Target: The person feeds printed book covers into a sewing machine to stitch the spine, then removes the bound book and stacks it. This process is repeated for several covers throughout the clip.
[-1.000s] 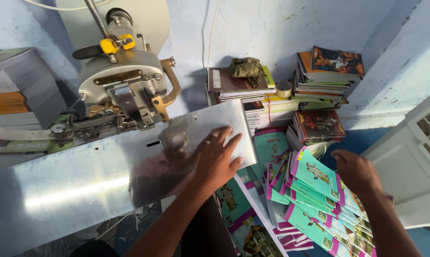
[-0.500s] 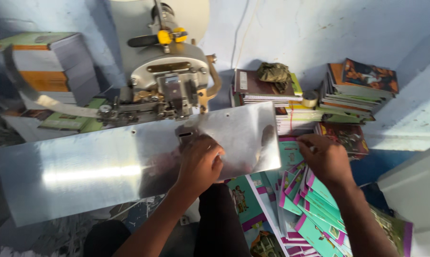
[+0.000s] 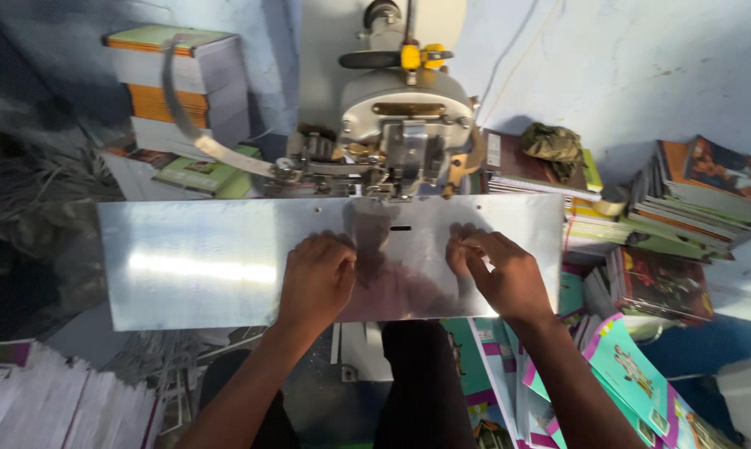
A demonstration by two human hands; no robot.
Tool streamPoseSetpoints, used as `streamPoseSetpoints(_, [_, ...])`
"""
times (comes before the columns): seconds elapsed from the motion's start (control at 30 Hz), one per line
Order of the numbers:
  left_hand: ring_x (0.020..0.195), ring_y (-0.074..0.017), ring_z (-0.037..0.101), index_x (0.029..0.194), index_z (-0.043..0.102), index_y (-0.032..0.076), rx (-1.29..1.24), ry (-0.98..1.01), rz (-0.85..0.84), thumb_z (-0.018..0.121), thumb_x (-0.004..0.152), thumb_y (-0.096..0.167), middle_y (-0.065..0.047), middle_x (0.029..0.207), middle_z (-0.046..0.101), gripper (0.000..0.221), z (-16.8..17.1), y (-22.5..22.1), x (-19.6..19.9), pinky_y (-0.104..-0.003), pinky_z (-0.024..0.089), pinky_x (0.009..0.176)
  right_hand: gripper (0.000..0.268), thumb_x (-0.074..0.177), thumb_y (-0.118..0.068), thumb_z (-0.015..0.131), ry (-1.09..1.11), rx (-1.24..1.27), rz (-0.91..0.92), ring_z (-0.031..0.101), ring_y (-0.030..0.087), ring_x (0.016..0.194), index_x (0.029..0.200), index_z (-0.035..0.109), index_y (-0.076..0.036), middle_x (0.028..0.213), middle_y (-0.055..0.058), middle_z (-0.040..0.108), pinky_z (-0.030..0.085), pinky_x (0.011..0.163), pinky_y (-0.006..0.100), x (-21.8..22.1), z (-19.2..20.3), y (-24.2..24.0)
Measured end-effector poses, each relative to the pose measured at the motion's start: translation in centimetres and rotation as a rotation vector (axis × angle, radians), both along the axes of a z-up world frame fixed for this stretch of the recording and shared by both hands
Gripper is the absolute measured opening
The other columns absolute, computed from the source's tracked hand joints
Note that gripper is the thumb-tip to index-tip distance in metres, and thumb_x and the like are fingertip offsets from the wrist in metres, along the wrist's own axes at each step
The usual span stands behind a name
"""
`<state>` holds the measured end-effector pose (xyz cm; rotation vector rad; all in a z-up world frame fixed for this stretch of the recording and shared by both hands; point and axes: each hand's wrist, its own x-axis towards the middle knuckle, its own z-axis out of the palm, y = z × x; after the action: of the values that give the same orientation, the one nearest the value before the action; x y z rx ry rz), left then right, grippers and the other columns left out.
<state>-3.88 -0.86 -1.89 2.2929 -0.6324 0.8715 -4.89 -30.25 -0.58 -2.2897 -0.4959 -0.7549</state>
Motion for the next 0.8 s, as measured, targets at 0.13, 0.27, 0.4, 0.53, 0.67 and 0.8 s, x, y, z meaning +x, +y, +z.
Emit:
streamPoseSetpoints(0.13, [0.095,-0.0321,0.06,0.09,0.07,0.01,0.011,0.041,0.107,0.073,0.08,0.007,-0.007,0.096,0.067,0.011,0.1,3.1,-0.4,-0.047,0.046,0.082,0.025,0.088,-0.005,0.068,-0.023,-0.059,0.063,0.07,0.035,0.096,0.112,0.071,-0.004,0.104,0.015,0.074,0.057,0.084,0.041,0.4,0.5,2.8])
streamPoseSetpoints(0.27, [0.101,-0.0317,0.061,0.093,0.074,0.011,-0.011,-0.002,0.203,0.074,0.081,0.01,-0.008,0.103,0.068,0.012,-0.1,6.3,-0.8,-0.046,0.049,0.084,0.028,0.088,-0.006,0.068,-0.066,-0.126,0.168,0.067,0.034,0.101,0.116,0.071,-0.003,0.11,0.015,0.073,0.055,0.088,0.043,0.5,1.1,5.7])
streamPoseSetpoints(0.4, [0.11,-0.0337,0.061,0.104,0.077,0.008,-0.006,-0.058,0.289,0.076,0.083,0.011,-0.014,0.12,0.066,0.021,-0.5,9.3,-1.3,-0.049,0.05,0.091,0.028,0.09,-0.008,0.069,-0.178,-0.17,0.212,0.067,0.033,0.11,0.117,0.072,-0.004,0.119,0.014,0.072,0.053,0.096,0.043,0.7,0.9,9.2])
streamPoseSetpoints(0.53, [0.117,-0.0369,0.059,0.116,0.075,0.005,-0.067,-0.013,0.337,0.077,0.083,0.013,-0.02,0.13,0.06,0.034,-0.8,11.3,-2.0,-0.048,0.051,0.096,0.026,0.093,-0.009,0.068,-0.233,-0.161,0.211,0.062,0.033,0.127,0.118,0.072,-0.005,0.128,0.015,0.069,0.05,0.11,0.042,1.1,-0.2,12.7])
streamPoseSetpoints(0.67, [0.122,-0.0387,0.058,0.119,0.074,0.005,-0.04,0.009,0.399,0.078,0.082,0.013,-0.02,0.132,0.06,0.038,-0.8,13.0,-2.5,-0.049,0.048,0.1,0.031,0.092,-0.008,0.068,-0.202,-0.18,0.273,0.054,0.034,0.137,0.123,0.071,-0.003,0.138,0.017,0.065,0.044,0.115,0.044,1.7,-1.5,16.2])
streamPoseSetpoints(0.8, [0.123,-0.0387,0.058,0.117,0.076,0.005,-0.013,-0.001,0.442,0.077,0.082,0.013,-0.02,0.132,0.061,0.035,-0.8,14.5,-3.1,-0.051,0.047,0.101,0.037,0.091,-0.007,0.067,-0.26,-0.221,0.365,0.05,0.032,0.142,0.128,0.069,-0.006,0.143,0.013,0.062,0.04,0.119,0.046,2.5,-2.3,19.3])
